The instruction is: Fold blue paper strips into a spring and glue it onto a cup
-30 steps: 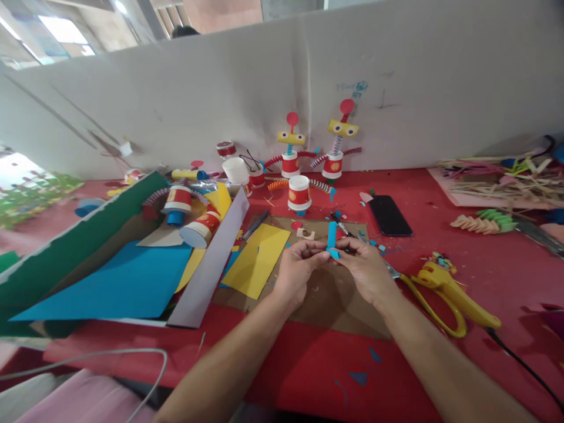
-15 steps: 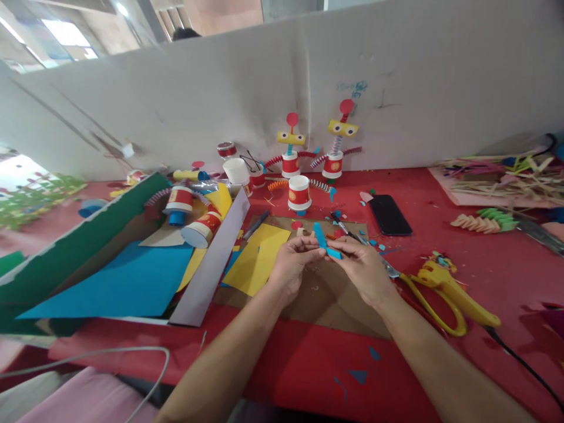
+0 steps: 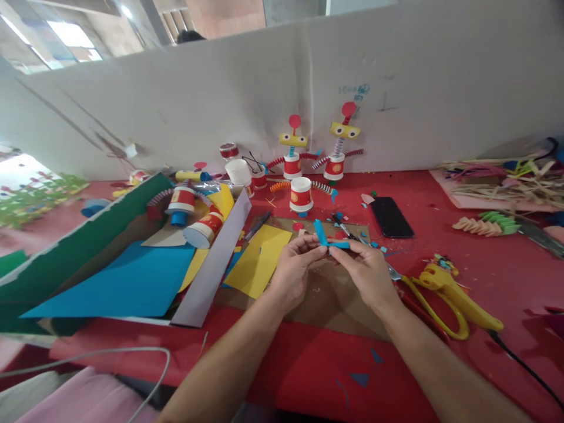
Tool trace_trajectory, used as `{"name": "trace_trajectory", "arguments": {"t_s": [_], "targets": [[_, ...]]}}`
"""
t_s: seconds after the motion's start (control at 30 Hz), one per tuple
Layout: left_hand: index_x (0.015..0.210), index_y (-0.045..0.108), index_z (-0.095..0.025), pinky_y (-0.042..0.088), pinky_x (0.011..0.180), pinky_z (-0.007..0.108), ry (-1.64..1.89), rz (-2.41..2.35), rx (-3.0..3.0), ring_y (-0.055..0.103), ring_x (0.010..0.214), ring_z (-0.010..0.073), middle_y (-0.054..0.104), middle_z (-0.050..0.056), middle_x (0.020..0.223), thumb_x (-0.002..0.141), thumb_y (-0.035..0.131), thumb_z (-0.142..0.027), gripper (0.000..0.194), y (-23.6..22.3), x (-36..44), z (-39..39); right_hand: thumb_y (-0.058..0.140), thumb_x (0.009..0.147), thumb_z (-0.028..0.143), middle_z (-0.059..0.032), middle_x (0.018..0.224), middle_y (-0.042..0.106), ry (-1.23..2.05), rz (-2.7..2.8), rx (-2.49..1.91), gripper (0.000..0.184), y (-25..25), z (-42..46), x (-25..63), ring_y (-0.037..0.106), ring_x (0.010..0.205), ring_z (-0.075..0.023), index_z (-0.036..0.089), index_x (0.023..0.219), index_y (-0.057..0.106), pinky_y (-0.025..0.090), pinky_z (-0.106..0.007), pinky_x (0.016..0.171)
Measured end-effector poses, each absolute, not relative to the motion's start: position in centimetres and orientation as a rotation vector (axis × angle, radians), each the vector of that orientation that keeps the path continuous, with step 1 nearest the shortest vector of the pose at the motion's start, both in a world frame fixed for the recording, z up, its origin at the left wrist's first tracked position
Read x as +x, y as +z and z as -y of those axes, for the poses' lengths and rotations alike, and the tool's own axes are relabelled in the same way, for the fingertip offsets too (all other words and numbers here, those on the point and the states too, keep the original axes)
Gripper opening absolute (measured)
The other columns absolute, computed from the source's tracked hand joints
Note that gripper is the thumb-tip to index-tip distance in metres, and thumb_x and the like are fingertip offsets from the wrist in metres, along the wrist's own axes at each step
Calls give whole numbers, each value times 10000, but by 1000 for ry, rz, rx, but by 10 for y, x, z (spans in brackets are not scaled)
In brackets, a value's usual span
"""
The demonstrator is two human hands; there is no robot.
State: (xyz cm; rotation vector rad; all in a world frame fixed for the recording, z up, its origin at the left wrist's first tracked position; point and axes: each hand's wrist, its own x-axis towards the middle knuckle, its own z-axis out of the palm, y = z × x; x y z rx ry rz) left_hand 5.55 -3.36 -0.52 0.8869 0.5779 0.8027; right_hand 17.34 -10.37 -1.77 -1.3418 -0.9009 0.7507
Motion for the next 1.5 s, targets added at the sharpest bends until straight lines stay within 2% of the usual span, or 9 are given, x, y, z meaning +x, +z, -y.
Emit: {"name": "trace_trajectory", "arguments": {"t_s": [0.2, 0.3, 0.4, 0.5, 0.63, 0.8, 1.03, 1.27, 1.5], "targets": [[829, 713, -146, 478, 765, 246, 824, -604, 886, 624, 748, 122, 701, 39, 801, 603, 786, -161, 238, -7, 56, 33, 632, 808, 304, -45, 967, 703, 628, 1044, -1348, 181, -18, 106, 170, 635, 891, -200, 234, 947, 725, 496, -329, 805], [805, 698, -145, 472, 698, 213, 817, -595, 806, 608, 688, 101, 677, 18, 739, 594, 788, -148, 229, -7, 55, 29, 639, 806, 269, -41, 1005, 665, 522, 1140, -1337, 204, -18, 107, 169, 623, 920, -196, 250, 998, 702, 498, -334, 828], [815, 666, -157, 443, 592, 172, 746, -523, 660, 565, 594, 62, 638, -22, 689, 576, 804, -135, 277, -8, 52, 25, 673, 787, 268, -30, 1035, 607, 429, 1228, -1348, 279, -16, 108, 169, 612, 852, -166, 278, 1065, 668, 512, -323, 785], [830, 647, -157, 440, 569, 160, 625, -458, 554, 571, 599, 62, 637, -23, 705, 545, 820, -112, 337, -9, 51, 24, 677, 794, 275, -25, 1028, 585, 319, 1321, -1381, 311, -12, 109, 170, 598, 847, -160, 299, 1102, 645, 506, -326, 793], [848, 641, -147, 473, 628, 174, 532, -408, 522, 605, 671, 90, 655, 7, 768, 580, 788, -92, 311, -11, 52, 28, 650, 822, 272, -30, 995, 594, 170, 1438, -1384, 268, -10, 111, 171, 587, 919, -181, 290, 1090, 643, 491, -330, 814], [783, 599, -138, 432, 537, 132, 496, -428, 454, 535, 539, 40, 591, -30, 651, 565, 763, -34, 292, -9, 52, 32, 640, 831, 239, -39, 956, 605, 73, 1538, -1362, 146, -8, 112, 173, 581, 914, -181, 234, 977, 650, 476, -321, 811], [689, 574, -137, 325, 393, 102, 417, -426, 426, 431, 406, 12, 505, -57, 516, 499, 751, 11, 299, -8, 52, 33, 631, 832, 197, -28, 915, 635, 54, 1577, -1293, 60, -4, 114, 172, 591, 895, -180, 234, 880, 633, 470, -316, 805], [662, 575, -125, 405, 462, 129, 447, -440, 453, 468, 449, 29, 533, -36, 541, 530, 734, 5, 245, -9, 52, 34, 628, 836, 206, -23, 925, 633, 142, 1518, -1285, 57, -7, 115, 168, 587, 904, -179, 240, 882, 628, 461, -319, 817], [799, 630, -155, 387, 485, 145, 602, -508, 498, 449, 484, 23, 567, -39, 656, 592, 787, -115, 263, -11, 55, 35, 634, 831, 259, -24, 929, 626, 236, 1372, -1362, 112, -16, 106, 168, 579, 913, -190, 259, 943, 645, 462, -322, 821]]}}
